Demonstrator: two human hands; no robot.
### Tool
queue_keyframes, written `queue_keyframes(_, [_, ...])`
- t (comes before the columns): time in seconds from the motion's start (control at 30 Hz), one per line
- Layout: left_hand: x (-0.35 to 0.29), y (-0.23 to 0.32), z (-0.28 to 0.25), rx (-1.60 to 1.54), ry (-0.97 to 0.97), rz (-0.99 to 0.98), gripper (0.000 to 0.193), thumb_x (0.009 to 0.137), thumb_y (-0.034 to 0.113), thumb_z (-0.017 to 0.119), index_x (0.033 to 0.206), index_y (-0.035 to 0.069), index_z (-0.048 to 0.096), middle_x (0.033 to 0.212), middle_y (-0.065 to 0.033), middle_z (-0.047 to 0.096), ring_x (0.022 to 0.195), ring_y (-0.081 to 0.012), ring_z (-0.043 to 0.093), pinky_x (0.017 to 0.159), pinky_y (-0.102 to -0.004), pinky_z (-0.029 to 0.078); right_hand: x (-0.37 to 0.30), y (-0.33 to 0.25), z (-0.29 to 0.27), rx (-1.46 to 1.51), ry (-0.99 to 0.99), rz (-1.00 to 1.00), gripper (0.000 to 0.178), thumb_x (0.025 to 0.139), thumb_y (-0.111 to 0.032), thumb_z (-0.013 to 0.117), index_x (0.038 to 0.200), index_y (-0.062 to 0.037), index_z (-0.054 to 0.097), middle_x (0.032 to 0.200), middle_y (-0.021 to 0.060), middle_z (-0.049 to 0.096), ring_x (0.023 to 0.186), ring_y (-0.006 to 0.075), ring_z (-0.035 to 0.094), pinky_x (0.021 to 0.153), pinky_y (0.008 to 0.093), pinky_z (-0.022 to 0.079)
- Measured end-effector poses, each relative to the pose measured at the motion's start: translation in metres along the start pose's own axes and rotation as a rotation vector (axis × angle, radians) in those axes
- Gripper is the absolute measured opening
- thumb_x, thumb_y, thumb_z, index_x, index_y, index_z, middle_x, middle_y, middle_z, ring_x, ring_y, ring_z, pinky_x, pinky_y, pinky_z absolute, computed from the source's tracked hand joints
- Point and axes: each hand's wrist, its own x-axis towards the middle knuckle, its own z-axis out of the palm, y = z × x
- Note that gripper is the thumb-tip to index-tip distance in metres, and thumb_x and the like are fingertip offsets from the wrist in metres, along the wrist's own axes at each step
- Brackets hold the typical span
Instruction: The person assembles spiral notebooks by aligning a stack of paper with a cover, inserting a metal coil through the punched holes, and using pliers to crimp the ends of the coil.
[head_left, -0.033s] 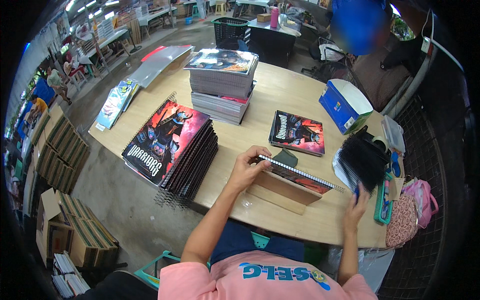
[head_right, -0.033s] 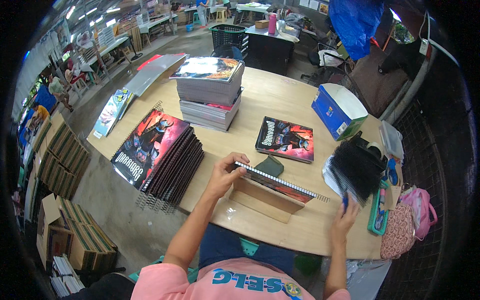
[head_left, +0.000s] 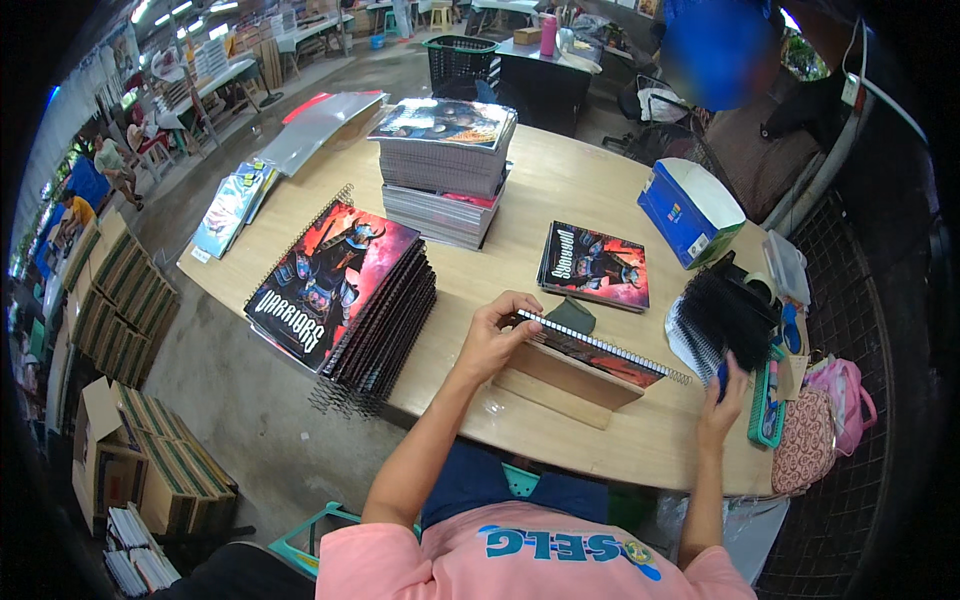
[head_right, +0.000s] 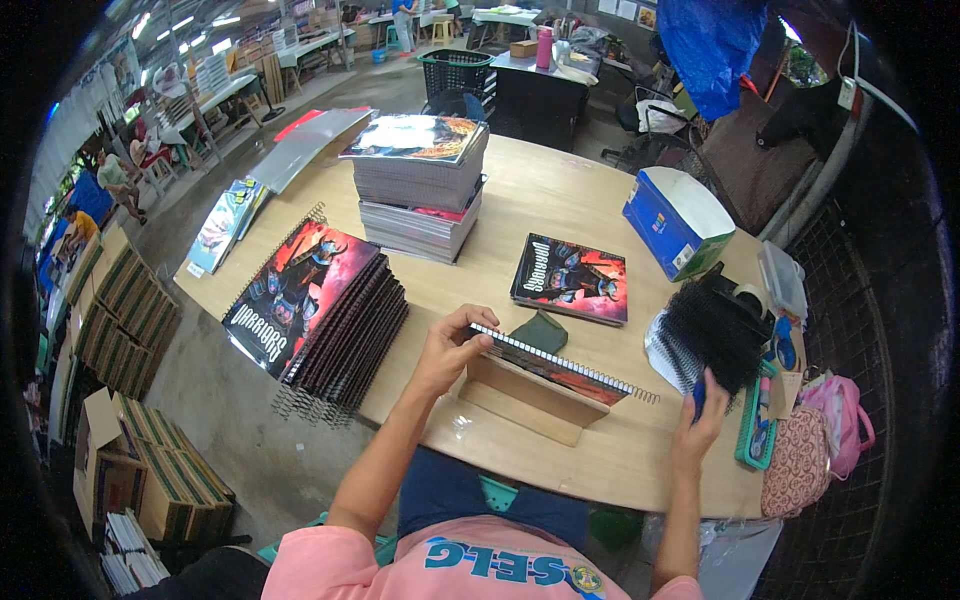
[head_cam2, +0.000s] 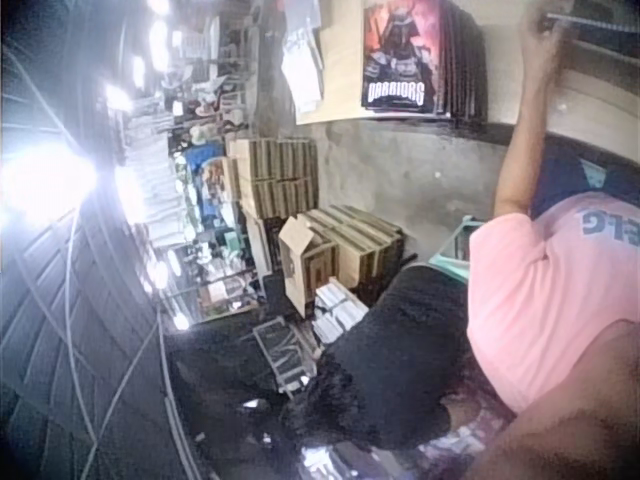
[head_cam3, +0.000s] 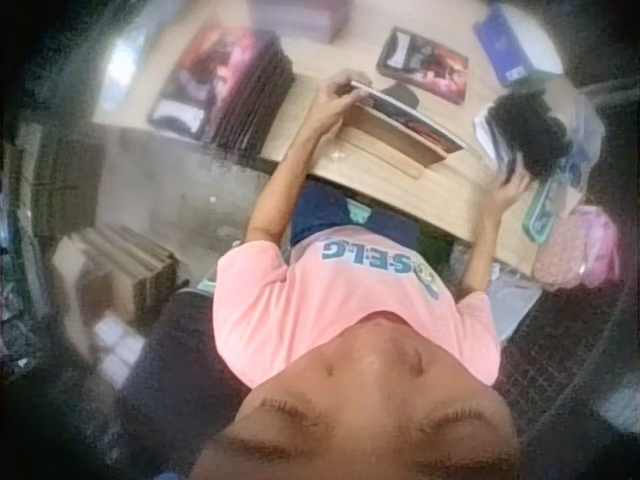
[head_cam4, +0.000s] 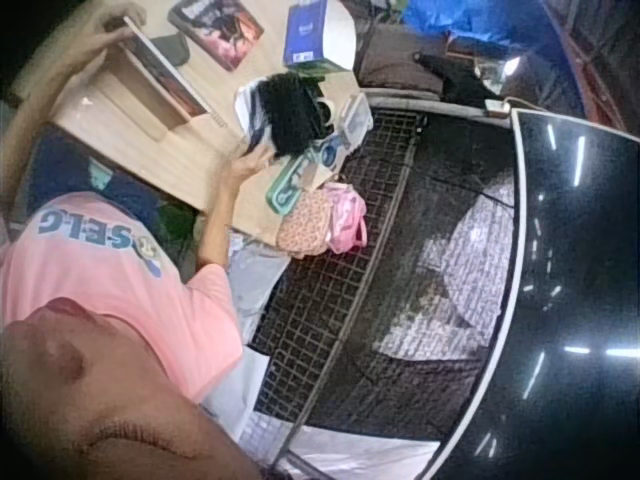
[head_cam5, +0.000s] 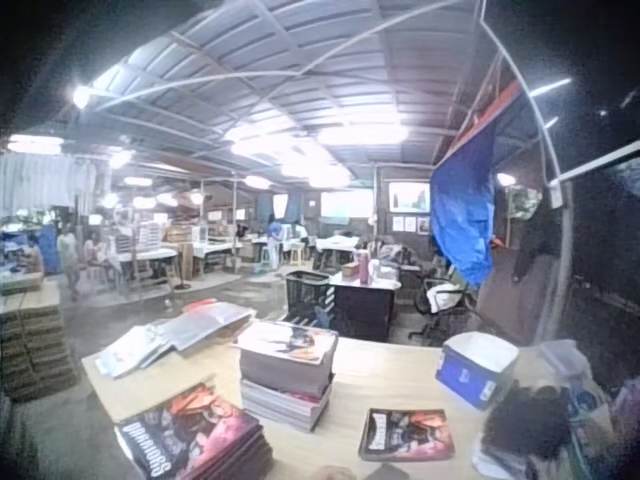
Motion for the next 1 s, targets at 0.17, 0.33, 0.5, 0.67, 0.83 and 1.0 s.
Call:
queue_keyframes(0.17, [-0.001, 0.000, -0.002, -0.047, -0.004, -0.007, 0.014, 0.082, 0.007, 0.072, 0.090, 0.001, 0.062, 0.094, -0.0030, 0.063, 0.085, -0.0092, 0.057, 0.079, -0.0247, 0.046, 0.107, -0.124, -0.002, -0.017, -0.303, -0.642, 0.052, 0.068, -0.020, 0.078, 0.117, -0.0075, 0.063, 0.103, 0.0130, 0.059, 0.100, 0.0289, 0.056, 0.099, 0.0465, 0.038])
queue_keyframes(0.33, [-0.001, 0.000, 0.003, -0.107, 0.021, -0.060, 0.015, 0.081, 0.005, 0.072, 0.092, 0.001, 0.063, 0.090, -0.0013, 0.064, 0.084, -0.0083, 0.056, 0.078, -0.0248, 0.046, 0.142, -0.201, 0.047, -0.157, -0.323, -1.263, 0.036, 0.072, -0.023, 0.071, 0.108, -0.0159, 0.066, 0.099, 0.0009, 0.058, 0.101, 0.0177, 0.056, 0.110, 0.0544, 0.027])
queue_keyframes(0.5, [-0.002, 0.001, 0.001, -0.087, 0.013, -0.088, 0.016, 0.079, 0.011, 0.075, 0.091, 0.005, 0.065, 0.084, 0.0051, 0.061, 0.082, -0.0062, 0.056, 0.078, -0.0229, 0.044, 0.157, -0.221, 0.067, -0.237, -0.330, -1.570, 0.029, 0.075, -0.020, 0.065, 0.104, -0.0161, 0.067, 0.092, -0.0007, 0.055, 0.096, 0.0137, 0.056, 0.111, 0.0528, 0.029])
queue_keyframes(0.67, [-0.001, 0.004, 0.003, 0.072, 0.082, 0.006, 0.014, 0.079, 0.009, 0.075, 0.088, 0.003, 0.065, 0.084, 0.0019, 0.063, 0.079, -0.0070, 0.056, 0.076, -0.0229, 0.044, 0.147, -0.216, 0.066, -0.282, -0.505, -1.416, 0.035, 0.073, -0.024, 0.069, 0.106, -0.0110, 0.068, 0.088, 0.0050, 0.059, 0.084, 0.0189, 0.059, 0.100, 0.0443, 0.043])
queue_keyframes(0.83, [0.000, 0.005, 0.009, 0.163, 0.125, 0.008, 0.016, 0.078, 0.007, 0.075, 0.089, 0.000, 0.065, 0.085, -0.0020, 0.065, 0.081, -0.0089, 0.057, 0.078, -0.0252, 0.045, 0.126, -0.187, 0.058, 0.088, -0.927, -0.503, 0.039, 0.079, -0.029, 0.071, 0.112, -0.0078, 0.069, 0.091, 0.0168, 0.065, 0.083, 0.0316, 0.064, 0.076, 0.0380, 0.050])
queue_keyframes(1.0, [-0.012, 0.031, 0.016, 0.586, 0.313, 0.274, 0.042, 0.076, 0.011, 0.075, 0.115, 0.006, 0.061, 0.119, -0.0146, 0.057, 0.109, -0.0221, 0.055, 0.092, -0.0366, 0.044, 0.115, -0.128, 0.022, 0.245, -0.370, -0.103, 0.035, 0.078, -0.018, 0.071, 0.110, -0.0041, 0.069, 0.097, 0.0141, 0.066, 0.086, 0.0276, 0.063, 0.080, 0.0361, 0.049])
